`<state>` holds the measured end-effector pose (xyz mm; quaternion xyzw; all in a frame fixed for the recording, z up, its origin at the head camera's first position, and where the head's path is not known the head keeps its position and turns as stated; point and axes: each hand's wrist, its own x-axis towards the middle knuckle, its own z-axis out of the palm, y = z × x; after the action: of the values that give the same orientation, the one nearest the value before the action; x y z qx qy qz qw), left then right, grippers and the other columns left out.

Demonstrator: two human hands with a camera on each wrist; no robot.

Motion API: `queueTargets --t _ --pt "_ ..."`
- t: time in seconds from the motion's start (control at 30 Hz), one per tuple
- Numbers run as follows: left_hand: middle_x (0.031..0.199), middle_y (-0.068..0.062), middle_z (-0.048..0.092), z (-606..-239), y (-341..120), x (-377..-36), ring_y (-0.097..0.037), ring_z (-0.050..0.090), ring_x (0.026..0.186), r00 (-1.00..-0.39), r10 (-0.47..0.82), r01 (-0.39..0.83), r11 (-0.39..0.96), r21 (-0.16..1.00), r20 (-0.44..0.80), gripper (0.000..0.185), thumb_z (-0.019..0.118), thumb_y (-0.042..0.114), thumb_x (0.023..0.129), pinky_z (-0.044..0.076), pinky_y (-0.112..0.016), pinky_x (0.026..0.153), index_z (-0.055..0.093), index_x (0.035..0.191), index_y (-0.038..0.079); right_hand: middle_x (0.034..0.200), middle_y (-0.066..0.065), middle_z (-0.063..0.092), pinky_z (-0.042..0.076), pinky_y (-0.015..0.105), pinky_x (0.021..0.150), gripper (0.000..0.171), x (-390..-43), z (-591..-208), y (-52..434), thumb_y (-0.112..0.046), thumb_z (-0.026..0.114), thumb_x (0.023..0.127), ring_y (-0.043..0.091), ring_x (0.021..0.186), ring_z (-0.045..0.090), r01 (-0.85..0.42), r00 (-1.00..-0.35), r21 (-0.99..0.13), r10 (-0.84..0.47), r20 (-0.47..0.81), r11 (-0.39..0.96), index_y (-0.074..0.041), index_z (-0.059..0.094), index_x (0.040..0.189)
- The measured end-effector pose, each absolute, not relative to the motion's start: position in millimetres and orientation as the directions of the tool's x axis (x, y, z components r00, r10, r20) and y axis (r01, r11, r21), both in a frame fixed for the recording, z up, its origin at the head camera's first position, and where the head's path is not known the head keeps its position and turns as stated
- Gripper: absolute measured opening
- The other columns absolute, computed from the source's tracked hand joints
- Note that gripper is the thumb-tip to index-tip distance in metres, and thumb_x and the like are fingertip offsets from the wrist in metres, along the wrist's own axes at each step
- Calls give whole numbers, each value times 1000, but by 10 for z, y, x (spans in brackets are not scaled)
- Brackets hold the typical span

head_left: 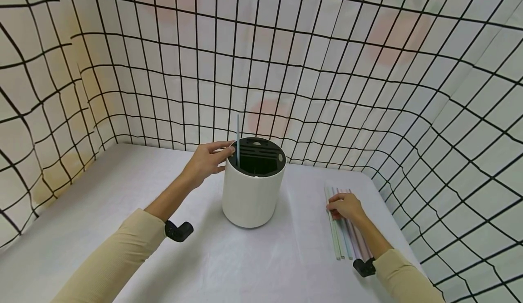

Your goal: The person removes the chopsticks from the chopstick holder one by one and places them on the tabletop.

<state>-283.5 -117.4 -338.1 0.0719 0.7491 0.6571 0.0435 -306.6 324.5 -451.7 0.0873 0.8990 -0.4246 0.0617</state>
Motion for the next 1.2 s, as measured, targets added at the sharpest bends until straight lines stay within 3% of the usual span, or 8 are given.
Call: queueTargets --t 0.37,0.57,0.77,1.0,1.2 --pt "145 -14 57 -3388 -1185 -2834 -29 57 134 -986 162 51 124 991 30 47 62 31 103 55 -44 105 56 146 14 80 13 72 63 31 59 29 -3036 -4424 3276 -6 70 91 14 60 68 175 -984 -742 99 -146 647 10 67 115" --pt "143 -12 59 -3375 -1171 -2835 -27 58 132 -987 157 40 120 992 21 46 62 31 103 56 -43 103 57 145 15 90 14 73 65 37 70 31 -3015 -4272 3192 -11 71 92 16 68 70 130 -992 -731 85 -98 670 6 67 118" --pt "143 -11 59 -3360 -1165 -2829 -26 59 132 -989 147 32 130 991 13 46 63 32 102 56 -42 103 58 145 16 102 20 73 65 34 77 31 -2964 -3866 2930 -15 71 94 16 76 70 31 -999 -765 24 -21 644 2 66 120" --pt "145 -10 59 -3366 -1169 -2829 -25 58 133 -988 151 36 129 991 16 46 62 32 103 56 -43 103 57 146 17 103 12 75 62 45 92 28 -2849 -3310 2459 -22 71 93 18 82 74 -85 -996 -802 -55 65 592 -8 70 118" --pt "145 -10 58 -3372 -1167 -2829 -25 58 132 -987 161 42 119 992 22 46 63 32 103 56 -43 103 57 146 16 106 15 77 59 47 98 24 -2741 -2943 1999 -18 71 93 21 85 75 -189 -982 -846 -109 155 499 -7 70 114"
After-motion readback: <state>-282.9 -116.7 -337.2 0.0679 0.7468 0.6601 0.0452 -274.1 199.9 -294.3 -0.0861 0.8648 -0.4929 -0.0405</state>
